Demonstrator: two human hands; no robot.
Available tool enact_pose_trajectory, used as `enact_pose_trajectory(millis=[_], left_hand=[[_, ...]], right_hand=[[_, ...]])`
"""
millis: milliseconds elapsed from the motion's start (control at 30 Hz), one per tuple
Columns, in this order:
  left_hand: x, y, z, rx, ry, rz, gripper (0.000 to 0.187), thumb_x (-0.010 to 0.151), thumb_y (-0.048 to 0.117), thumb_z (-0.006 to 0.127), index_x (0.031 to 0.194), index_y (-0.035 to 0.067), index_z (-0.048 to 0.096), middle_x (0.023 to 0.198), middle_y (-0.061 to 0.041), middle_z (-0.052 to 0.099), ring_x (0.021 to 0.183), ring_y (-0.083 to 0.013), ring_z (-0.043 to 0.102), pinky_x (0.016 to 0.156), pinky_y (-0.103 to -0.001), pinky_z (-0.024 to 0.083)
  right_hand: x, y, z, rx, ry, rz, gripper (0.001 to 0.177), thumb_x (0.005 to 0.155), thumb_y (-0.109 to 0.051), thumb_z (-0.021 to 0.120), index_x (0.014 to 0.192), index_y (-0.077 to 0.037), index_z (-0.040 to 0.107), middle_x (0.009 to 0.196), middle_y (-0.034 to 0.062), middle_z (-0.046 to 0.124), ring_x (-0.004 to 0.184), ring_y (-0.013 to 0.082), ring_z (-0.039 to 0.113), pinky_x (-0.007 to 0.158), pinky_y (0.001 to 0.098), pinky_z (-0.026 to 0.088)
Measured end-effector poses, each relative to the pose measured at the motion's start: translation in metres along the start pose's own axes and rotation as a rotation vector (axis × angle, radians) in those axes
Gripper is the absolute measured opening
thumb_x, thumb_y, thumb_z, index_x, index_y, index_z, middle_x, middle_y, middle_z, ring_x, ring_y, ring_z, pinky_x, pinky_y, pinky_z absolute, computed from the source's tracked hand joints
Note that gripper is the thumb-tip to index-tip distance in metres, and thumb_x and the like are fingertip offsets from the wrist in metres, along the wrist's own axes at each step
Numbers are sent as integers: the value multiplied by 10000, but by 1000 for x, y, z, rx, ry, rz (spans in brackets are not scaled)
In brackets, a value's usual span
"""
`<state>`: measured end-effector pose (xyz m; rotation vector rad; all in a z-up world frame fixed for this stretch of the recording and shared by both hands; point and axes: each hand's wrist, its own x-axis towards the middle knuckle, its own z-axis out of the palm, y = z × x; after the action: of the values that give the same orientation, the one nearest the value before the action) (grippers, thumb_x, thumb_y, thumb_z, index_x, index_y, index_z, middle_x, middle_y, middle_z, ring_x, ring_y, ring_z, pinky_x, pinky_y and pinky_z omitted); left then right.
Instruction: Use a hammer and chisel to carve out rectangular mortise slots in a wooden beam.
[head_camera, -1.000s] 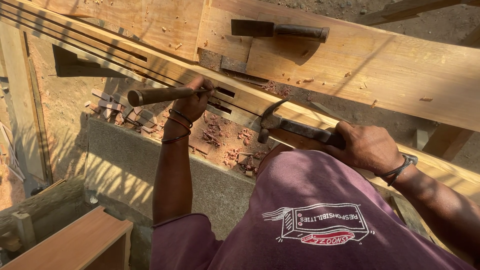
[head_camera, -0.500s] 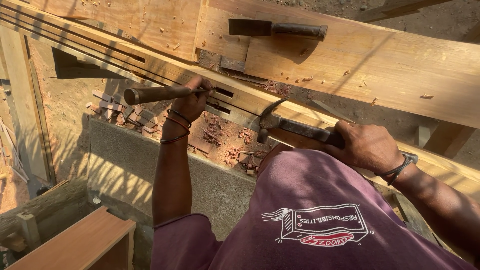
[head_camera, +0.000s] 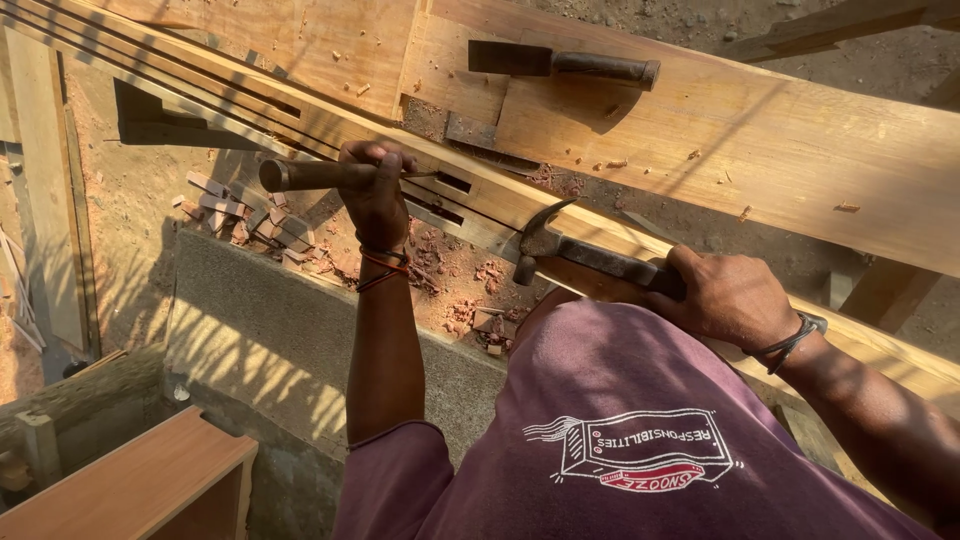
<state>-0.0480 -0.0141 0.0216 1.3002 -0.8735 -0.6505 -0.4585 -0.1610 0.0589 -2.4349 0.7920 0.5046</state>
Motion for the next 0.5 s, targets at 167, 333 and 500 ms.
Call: enact_pose_trajectory(millis=[167, 333, 500], left_hand=[[9, 30, 5, -296, 296, 162, 153, 1103, 180, 635, 1066, 91, 516, 753, 36, 482, 624, -88, 432, 569, -275, 382], [-46, 125, -1, -251, 80, 188, 225, 1125, 252, 651, 996, 89, 566, 659, 9, 503, 510, -73, 413, 498, -246, 363], [-63, 195, 76, 57, -493, 214, 305, 1020, 180, 721, 972, -23, 498, 682, -9, 610, 609, -111, 656, 932, -475, 564]], right_hand=[[-5, -1, 5, -36, 4, 30, 600, 872, -667, 604, 1124, -122, 618, 655, 124, 685, 520, 261, 684, 475, 416, 565], [-15, -3, 15, 16, 186, -29, 571, 845, -625, 638, 1046, -92, 671, 859, 137, 673, 658, 255, 679, 520, 392, 584], [1, -19, 1, 28, 343, -161, 566, 821, -614, 770, 1022, -88, 709, 862, 100, 678, 756, 226, 650, 696, 391, 571]])
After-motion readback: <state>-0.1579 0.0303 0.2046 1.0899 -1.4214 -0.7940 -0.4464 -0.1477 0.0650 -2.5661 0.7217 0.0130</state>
